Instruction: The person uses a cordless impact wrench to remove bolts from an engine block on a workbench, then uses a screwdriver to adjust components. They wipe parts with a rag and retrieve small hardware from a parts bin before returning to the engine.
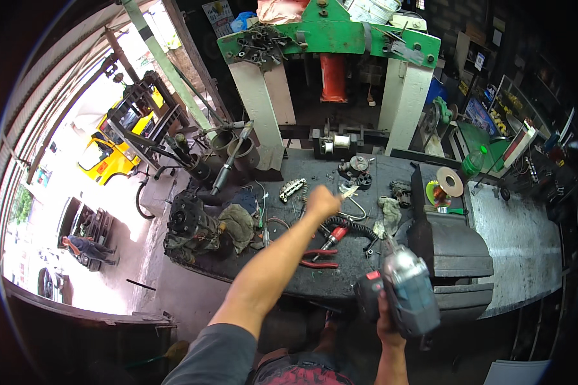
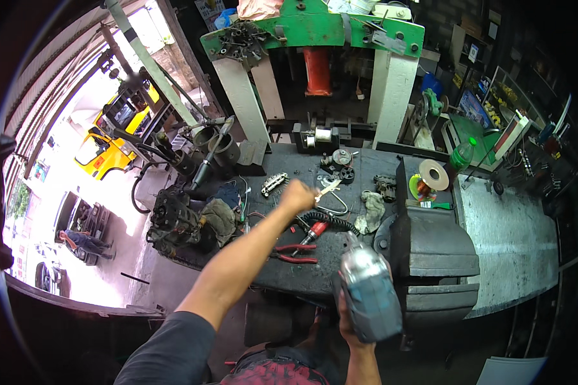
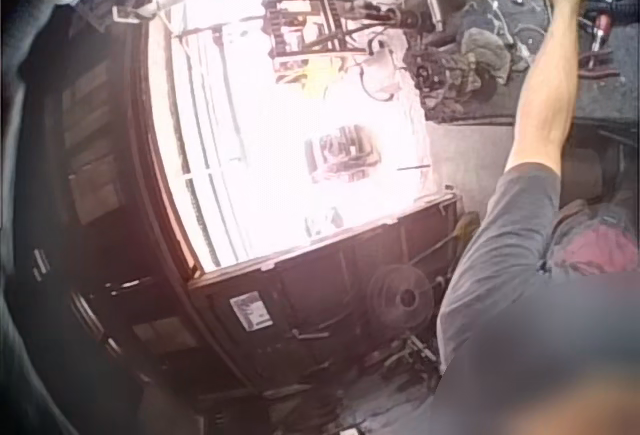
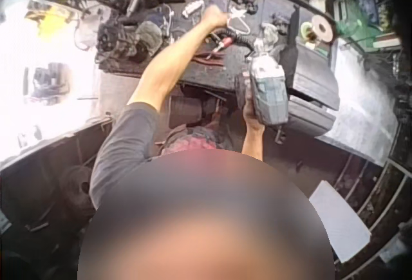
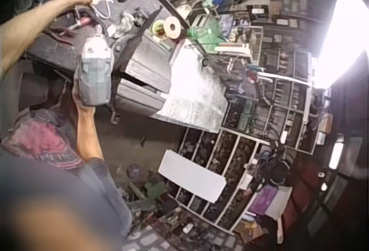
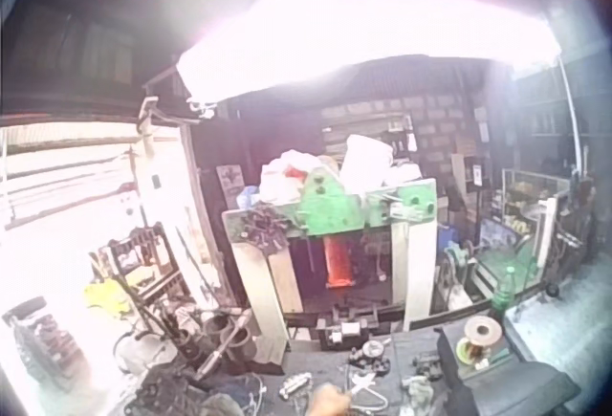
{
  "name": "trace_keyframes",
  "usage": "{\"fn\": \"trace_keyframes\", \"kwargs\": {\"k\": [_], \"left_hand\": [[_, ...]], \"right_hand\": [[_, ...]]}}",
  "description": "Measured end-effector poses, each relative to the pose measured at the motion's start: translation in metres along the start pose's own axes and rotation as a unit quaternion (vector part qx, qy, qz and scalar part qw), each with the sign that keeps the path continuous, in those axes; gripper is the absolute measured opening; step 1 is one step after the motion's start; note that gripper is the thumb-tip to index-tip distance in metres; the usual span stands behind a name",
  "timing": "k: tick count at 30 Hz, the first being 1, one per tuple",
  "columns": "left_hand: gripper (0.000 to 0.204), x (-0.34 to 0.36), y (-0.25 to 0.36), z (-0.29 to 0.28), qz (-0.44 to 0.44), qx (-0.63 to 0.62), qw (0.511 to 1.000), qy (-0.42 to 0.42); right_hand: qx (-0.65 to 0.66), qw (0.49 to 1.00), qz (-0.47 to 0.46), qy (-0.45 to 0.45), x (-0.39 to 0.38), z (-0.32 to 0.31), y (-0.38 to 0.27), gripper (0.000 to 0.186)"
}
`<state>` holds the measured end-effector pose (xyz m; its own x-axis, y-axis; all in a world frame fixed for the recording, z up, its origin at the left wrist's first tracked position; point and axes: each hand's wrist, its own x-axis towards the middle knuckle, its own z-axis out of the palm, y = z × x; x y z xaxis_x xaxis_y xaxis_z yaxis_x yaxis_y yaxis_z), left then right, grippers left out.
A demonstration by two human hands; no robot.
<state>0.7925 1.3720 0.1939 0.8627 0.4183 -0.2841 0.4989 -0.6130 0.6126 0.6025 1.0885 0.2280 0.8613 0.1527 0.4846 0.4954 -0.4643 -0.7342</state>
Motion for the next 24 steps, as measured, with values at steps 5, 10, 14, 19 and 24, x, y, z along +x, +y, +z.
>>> {"fn": "trace_keyframes", "kwargs": {"k": [5,10,14,19,24], "left_hand": [[0.033,-0.013,-0.022,0.074,0.035,-0.006,0.996,0.084],[0.022,-0.016,-0.104,0.049,0.076,0.083,0.937,0.332],[0.032,-0.007,-0.159,0.051,0.021,0.180,0.963,0.198],[0.037,0.020,-0.168,0.066,0.037,0.229,0.966,0.118],[0.032,0.020,-0.166,0.026,-0.034,0.034,0.996,0.081]], "right_hand": [[-0.066,0.998,0.021,-0.003,-0.026,-0.040,-0.006,0.021],[-0.177,0.976,-0.120,-0.040,-0.062,-0.070,0.013,0.020],[-0.083,0.996,-0.010,-0.039,-0.086,-0.074,0.007,0.022],[-0.055,0.996,0.056,-0.030,-0.114,-0.074,-0.020,0.025],[0.008,0.990,0.138,-0.005,-0.177,-0.070,-0.054,0.028]]}}
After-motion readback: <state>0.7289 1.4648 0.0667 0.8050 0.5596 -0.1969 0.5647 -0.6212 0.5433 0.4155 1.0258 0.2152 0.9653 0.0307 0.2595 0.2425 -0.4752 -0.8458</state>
